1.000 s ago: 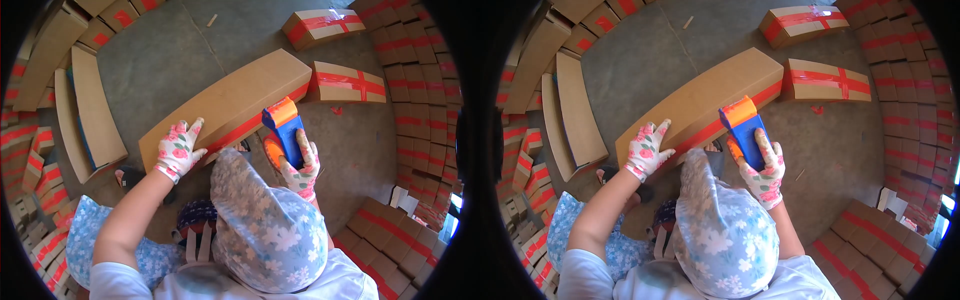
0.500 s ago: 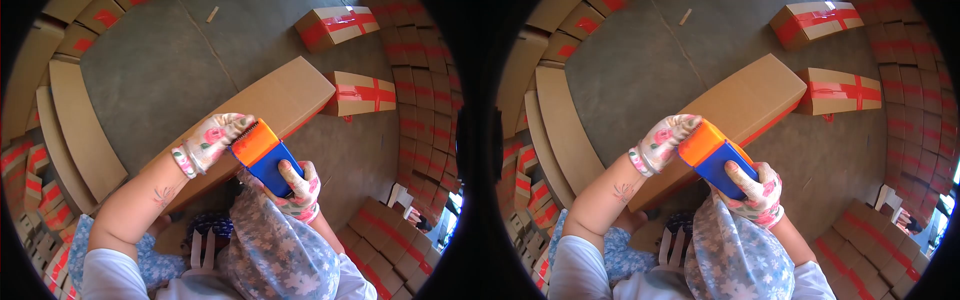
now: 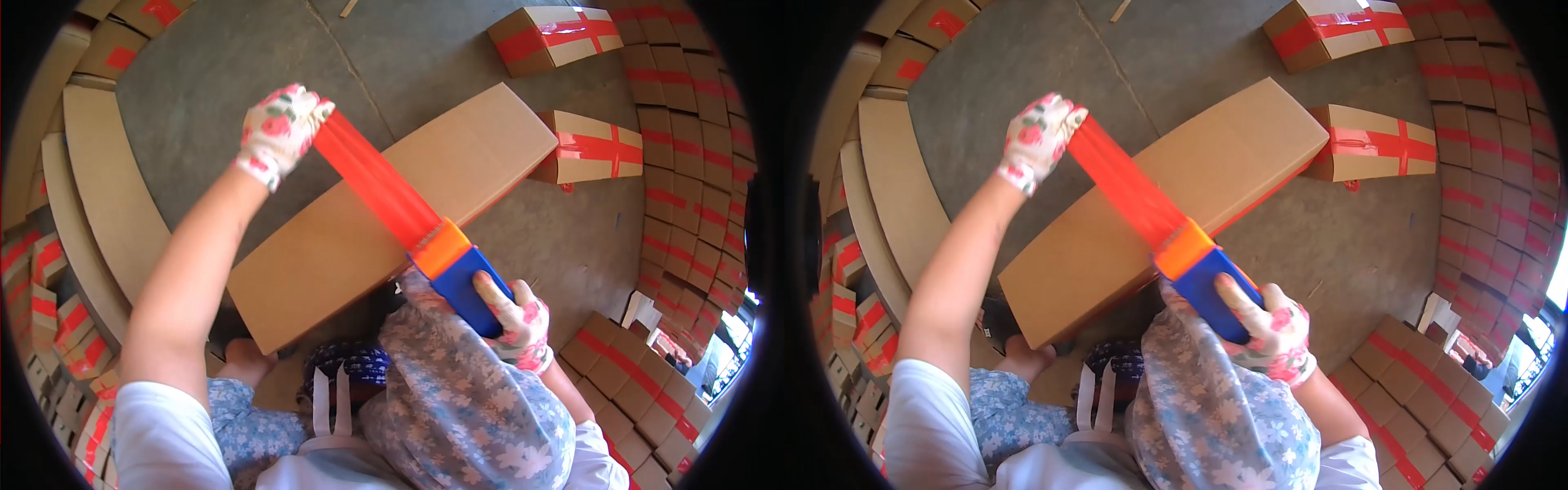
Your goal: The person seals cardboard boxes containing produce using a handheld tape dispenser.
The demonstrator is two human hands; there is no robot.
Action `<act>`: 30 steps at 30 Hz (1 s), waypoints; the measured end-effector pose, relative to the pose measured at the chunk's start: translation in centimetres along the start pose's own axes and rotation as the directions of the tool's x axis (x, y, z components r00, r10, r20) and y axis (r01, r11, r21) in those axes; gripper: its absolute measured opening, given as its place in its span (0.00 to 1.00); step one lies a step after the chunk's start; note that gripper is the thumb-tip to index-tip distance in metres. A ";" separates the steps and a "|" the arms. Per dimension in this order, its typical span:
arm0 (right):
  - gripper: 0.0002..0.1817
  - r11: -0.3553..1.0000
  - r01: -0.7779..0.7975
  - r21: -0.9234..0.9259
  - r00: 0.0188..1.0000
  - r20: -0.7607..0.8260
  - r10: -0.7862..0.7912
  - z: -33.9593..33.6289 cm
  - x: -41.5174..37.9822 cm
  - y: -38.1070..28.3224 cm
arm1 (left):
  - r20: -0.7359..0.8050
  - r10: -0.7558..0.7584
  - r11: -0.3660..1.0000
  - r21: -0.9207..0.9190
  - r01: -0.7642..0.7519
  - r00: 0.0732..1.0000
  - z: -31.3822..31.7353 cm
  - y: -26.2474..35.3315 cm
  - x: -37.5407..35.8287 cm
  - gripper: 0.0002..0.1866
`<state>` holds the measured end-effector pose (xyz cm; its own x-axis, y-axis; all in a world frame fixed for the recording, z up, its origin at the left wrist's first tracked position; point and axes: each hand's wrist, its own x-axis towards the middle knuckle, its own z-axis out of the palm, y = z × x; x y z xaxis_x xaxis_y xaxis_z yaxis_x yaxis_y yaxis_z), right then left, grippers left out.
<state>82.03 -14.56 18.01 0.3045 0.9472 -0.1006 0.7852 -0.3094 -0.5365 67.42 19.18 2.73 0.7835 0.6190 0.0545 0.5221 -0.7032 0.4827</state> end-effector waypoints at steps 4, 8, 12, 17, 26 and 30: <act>0.37 0.993 -0.092 -0.080 0.994 0.052 0.097 0.0 -2.5 0.6 | 0.563 -0.008 0.978 0.177 -0.111 0.826 5.7 0.6 1.3 0.14; 0.36 0.987 -0.149 -0.067 0.988 0.019 0.150 2.0 -2.9 1.0 | 0.852 -0.032 0.989 0.103 -0.107 0.522 8.5 3.3 0.3 0.17; 0.33 0.989 -0.133 -0.066 0.991 -0.042 0.131 3.2 -0.6 0.3 | 0.620 -0.023 0.936 0.288 -0.200 0.784 2.9 1.9 0.8 0.24; 0.33 0.997 -0.065 0.042 0.988 -0.138 0.071 5.9 9.3 -2.4 | 0.384 -0.134 0.973 0.226 0.048 0.914 -4.9 8.6 -6.2 0.45; 0.33 0.992 -0.115 -0.058 0.993 -0.036 0.113 5.7 7.7 -2.9 | 0.301 -0.293 0.820 0.567 0.077 0.908 -1.6 8.6 -9.6 0.52; 0.36 0.986 -0.156 -0.053 0.984 -0.090 0.151 5.9 -0.1 -1.6 | 0.295 -0.250 0.890 0.445 0.099 0.922 -4.7 4.6 -6.7 0.47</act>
<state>77.59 -13.72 13.95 0.4665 0.8783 -0.1046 0.7555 -0.4571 -0.4694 62.98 13.40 8.73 0.6915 0.6437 -0.3279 0.6922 -0.7202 0.0461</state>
